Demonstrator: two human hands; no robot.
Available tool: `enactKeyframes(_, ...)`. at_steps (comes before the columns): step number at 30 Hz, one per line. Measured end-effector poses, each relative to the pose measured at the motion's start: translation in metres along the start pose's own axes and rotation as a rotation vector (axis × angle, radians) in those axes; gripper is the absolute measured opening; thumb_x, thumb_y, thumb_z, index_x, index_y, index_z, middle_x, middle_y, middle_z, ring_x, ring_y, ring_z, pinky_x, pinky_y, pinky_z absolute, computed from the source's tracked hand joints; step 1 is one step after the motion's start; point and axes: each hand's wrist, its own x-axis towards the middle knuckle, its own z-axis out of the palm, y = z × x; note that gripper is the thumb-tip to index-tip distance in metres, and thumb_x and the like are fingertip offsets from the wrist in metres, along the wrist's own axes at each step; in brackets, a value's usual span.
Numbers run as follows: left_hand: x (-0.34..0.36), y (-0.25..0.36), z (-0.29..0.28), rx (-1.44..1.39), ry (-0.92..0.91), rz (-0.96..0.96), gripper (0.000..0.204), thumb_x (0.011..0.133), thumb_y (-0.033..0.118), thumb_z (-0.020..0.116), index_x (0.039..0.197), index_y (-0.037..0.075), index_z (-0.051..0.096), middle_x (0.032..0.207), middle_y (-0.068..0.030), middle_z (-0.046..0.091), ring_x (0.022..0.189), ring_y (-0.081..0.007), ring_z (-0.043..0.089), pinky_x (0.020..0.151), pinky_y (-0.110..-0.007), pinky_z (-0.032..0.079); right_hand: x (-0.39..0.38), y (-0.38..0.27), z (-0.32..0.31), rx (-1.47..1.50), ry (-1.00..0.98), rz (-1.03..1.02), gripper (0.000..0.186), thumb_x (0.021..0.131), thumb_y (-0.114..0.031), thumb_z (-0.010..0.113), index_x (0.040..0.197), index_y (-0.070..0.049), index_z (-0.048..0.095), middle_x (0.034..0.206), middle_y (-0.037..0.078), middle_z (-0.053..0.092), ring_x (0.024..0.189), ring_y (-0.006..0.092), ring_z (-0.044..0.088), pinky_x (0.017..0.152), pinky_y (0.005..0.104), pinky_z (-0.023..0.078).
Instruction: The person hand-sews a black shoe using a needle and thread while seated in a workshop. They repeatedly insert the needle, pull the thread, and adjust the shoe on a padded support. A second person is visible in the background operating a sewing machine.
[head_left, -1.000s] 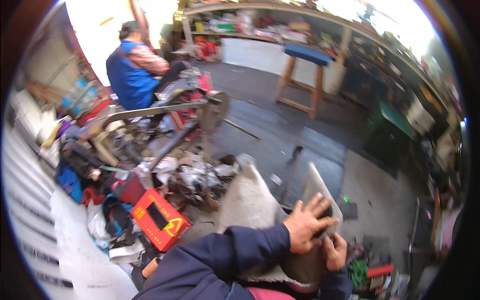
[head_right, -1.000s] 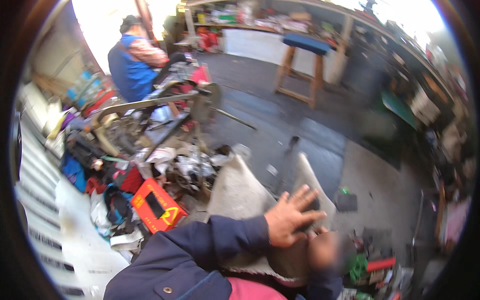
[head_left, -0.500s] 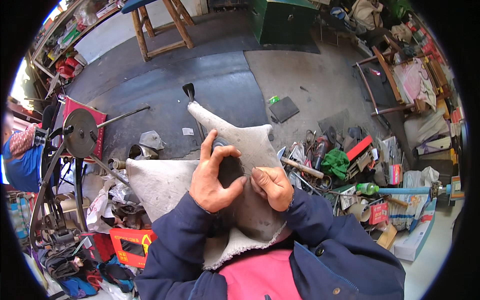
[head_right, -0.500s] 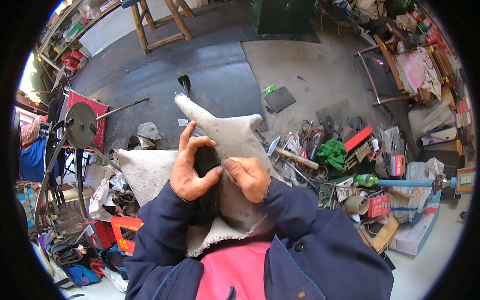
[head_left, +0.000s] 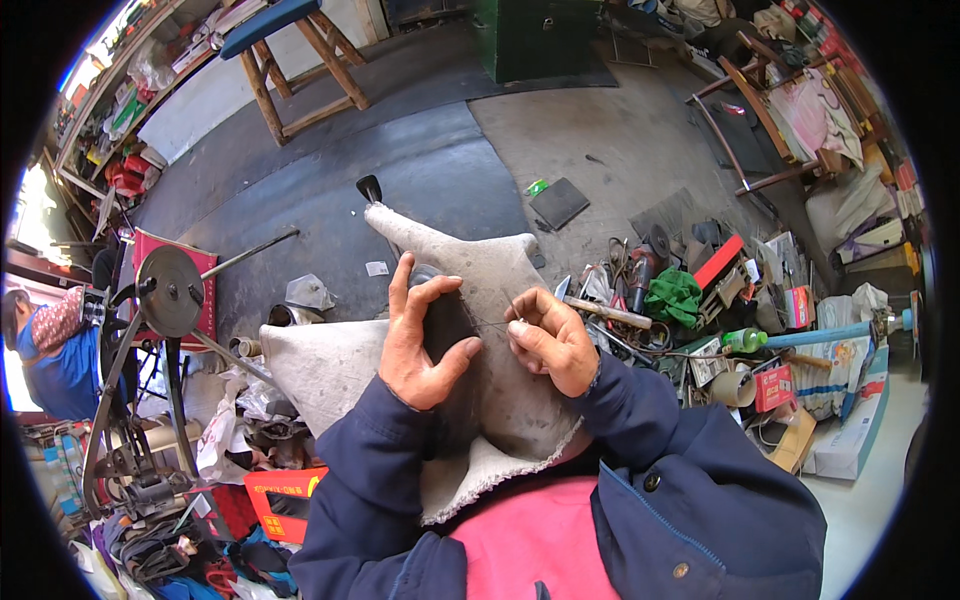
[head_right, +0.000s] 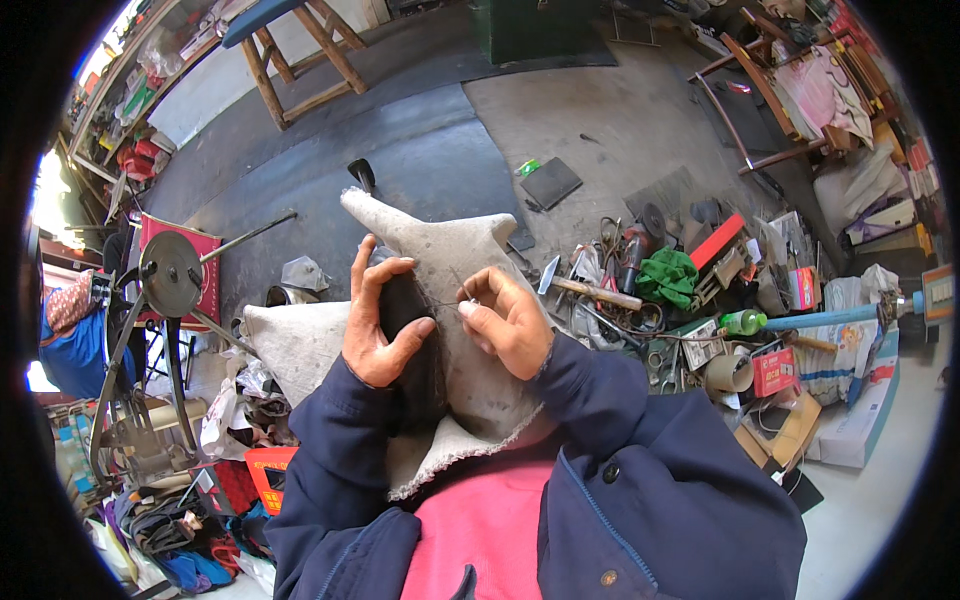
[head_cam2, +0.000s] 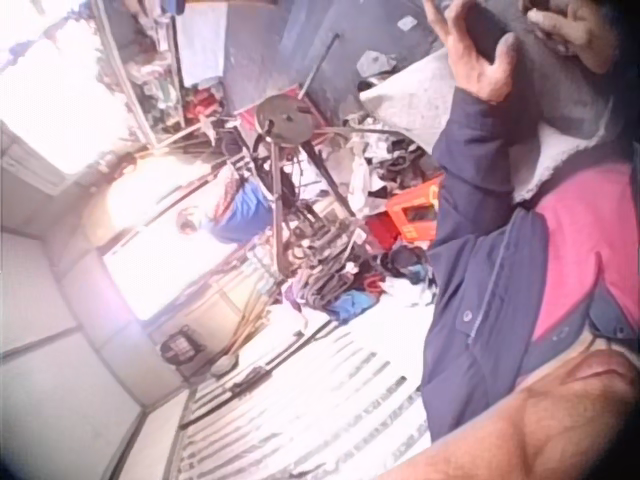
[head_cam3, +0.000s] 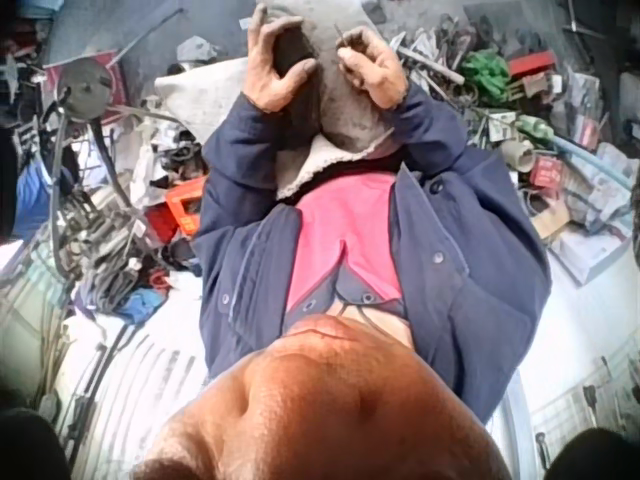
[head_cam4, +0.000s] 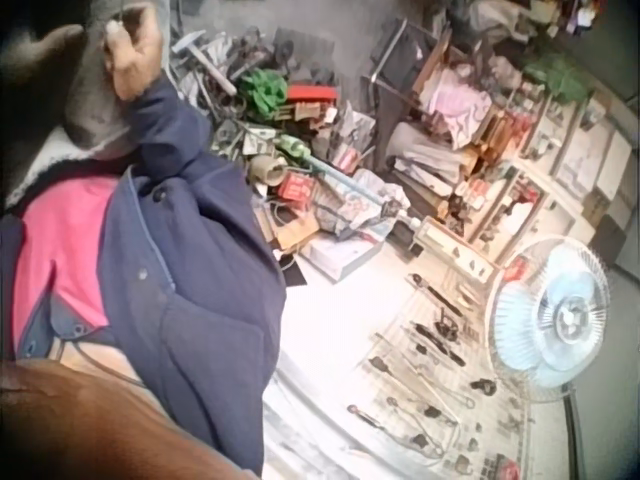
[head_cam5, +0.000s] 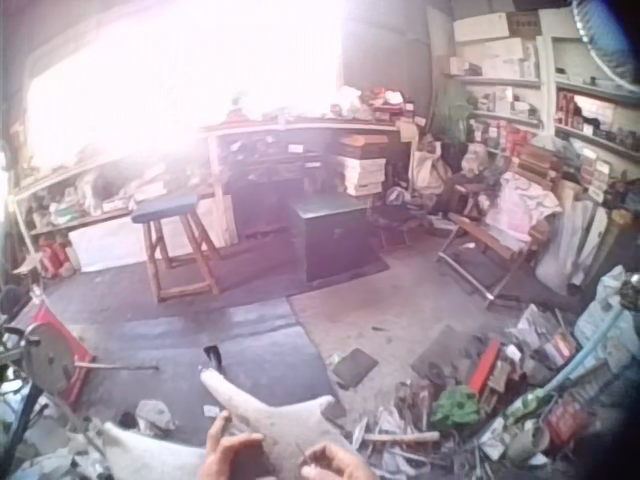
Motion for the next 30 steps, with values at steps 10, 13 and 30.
enactKeyframes(10, -0.001, 0.005, -0.004, -0.016, 0.052, -0.011, 0.057, 0.085, 0.014, 0.071, 0.141, 0.006, 0.061, 0.161, -0.0269, 0.038, 0.156, -0.0370, 0.031, 0.122, -0.045, 0.029, -0.006, -0.002, -0.011, 0.041, 0.001, 0.229, 0.019, 0.107, -0.018, 0.059, 0.117, -0.003, 0.063, 0.084, 0.004, 0.066, 0.059, 0.0067, 0.054, 0.050, 0.0210, 0.039)
enactKeyframes(13, -0.002, 0.009, -0.003, 0.042, 0.065, 0.023, 0.054, 0.081, 0.010, 0.077, 0.134, 0.010, 0.068, 0.162, -0.0277, 0.037, 0.154, -0.0411, 0.034, 0.122, -0.047, 0.030, -0.010, -0.007, -0.009, 0.079, -0.040, 0.234, 0.019, 0.105, -0.016, 0.061, 0.117, -0.003, 0.063, 0.088, 0.004, 0.068, 0.066, 0.0071, 0.058, 0.057, 0.0217, 0.045)
enactKeyframes(30, 0.005, 0.018, 0.004, 0.315, 0.192, 0.227, 0.015, 0.081, -0.001, 0.077, 0.094, 0.004, 0.072, 0.135, -0.0199, 0.065, 0.135, -0.0412, 0.054, 0.114, -0.049, 0.041, -0.012, -0.010, 0.011, -0.372, 0.031, -0.059, 0.027, 0.105, -0.009, 0.057, 0.128, 0.001, 0.064, 0.091, 0.005, 0.072, 0.070, 0.0056, 0.061, 0.064, 0.0225, 0.049)
